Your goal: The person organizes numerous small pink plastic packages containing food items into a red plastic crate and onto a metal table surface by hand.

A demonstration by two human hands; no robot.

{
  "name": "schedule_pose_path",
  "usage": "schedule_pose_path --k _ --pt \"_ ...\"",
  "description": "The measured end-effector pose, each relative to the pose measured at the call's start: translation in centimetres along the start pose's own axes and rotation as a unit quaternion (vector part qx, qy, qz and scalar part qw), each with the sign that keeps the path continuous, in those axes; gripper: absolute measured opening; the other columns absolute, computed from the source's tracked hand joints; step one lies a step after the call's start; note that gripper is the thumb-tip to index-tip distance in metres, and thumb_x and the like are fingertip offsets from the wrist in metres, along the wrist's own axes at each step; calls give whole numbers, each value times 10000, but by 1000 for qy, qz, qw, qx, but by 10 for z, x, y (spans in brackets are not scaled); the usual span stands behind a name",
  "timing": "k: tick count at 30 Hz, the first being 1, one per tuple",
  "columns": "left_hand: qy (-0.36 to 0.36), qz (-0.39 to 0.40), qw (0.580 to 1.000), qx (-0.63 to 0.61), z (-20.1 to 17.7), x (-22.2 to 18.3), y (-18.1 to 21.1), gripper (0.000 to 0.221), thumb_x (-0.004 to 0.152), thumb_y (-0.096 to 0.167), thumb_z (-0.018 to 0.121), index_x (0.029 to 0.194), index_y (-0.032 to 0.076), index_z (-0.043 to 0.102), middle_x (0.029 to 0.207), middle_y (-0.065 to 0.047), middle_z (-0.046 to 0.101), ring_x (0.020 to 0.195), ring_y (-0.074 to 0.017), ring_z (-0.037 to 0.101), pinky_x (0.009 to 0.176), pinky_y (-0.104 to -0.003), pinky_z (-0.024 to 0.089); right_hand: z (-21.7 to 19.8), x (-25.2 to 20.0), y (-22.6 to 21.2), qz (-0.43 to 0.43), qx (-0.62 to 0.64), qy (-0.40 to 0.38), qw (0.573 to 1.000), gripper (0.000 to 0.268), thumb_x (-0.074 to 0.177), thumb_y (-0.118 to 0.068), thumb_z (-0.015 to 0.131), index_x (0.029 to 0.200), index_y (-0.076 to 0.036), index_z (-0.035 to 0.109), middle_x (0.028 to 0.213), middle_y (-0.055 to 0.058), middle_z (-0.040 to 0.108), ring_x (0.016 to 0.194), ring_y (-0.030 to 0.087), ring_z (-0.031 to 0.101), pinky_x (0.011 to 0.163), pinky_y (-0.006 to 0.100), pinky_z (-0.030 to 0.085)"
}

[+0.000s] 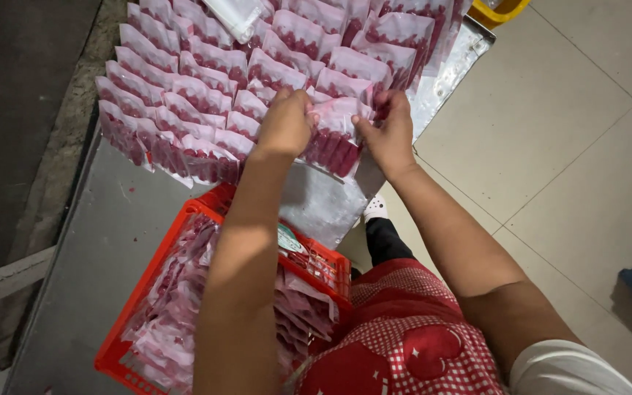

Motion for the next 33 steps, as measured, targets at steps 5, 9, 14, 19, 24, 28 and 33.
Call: schedule_pose_path --k 5,9,14,19,24,28,33 --pt "2 -19 999 39 3 -3 -1 158 994 246 628 1131 170 604 1319 -123 508 1274 -414 581 1047 -573 494 0 10 8 73 -43 -78 993 552 776 -298 924 1194 -151 594 1050 110 712 972 331 726 811 422 572" --pt "4 -19 999 31 8 -1 -4 156 993 257 631 1119 168 607 1307 -125 510 1275 -415 579 1050 -562 497 7 13 31 78 -45 -83 992 441 759 -344 930 1066 -189 655 911 40 720 852 237 732 731 348 561" --pt "12 -20 996 86 16 1 -5 199 987 225 637 1170 148 615 1325 -133 503 1294 -415 556 1059 -554 494 14 8 30 33 -37 -79 996 226 814 -270 898 907 -159 725 943 93 668 900 321 718 759 391 555" --pt "-22 10 990 136 -7 -27 34 460 990 208 652 1419 183 486 1495 -138 384 1452 -386 359 1170 -554 379 1 -26 -12 -138 25 -60 988 220 885 -125 829 899 -25 633 1234 243 506 1177 481 573 1014 459 450" --pt "-77 90 978 171 -17 -29 53 775 902 144 760 1564 250 372 1533 -89 352 1511 -345 252 1155 -618 364 -4 -47 -26 -176 42 -56 982 224 938 -53 762 930 51 563 1405 346 446 1266 597 501 1047 563 435" --pt "-101 143 960 220 -13 -18 56 641 863 160 796 1445 215 531 1519 -127 372 1492 -364 260 1156 -564 347 -4 -48 -5 -159 41 -32 986 214 921 -118 807 913 -31 611 1307 222 543 1209 466 597 1012 476 469" --pt "-118 191 936 271 11 -11 55 482 819 329 835 1246 194 658 1395 -111 465 1414 -333 350 1113 -478 352 -10 -55 -2 -175 40 -38 983 188 921 -144 805 897 -64 636 1228 152 646 1154 388 663 988 441 495"
Point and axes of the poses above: each hand's wrist, its own x-axis towards the middle knuckle, its own z-axis out of the palm, y = z × x, the point moved 2 cm from there along x, towards the middle knuckle
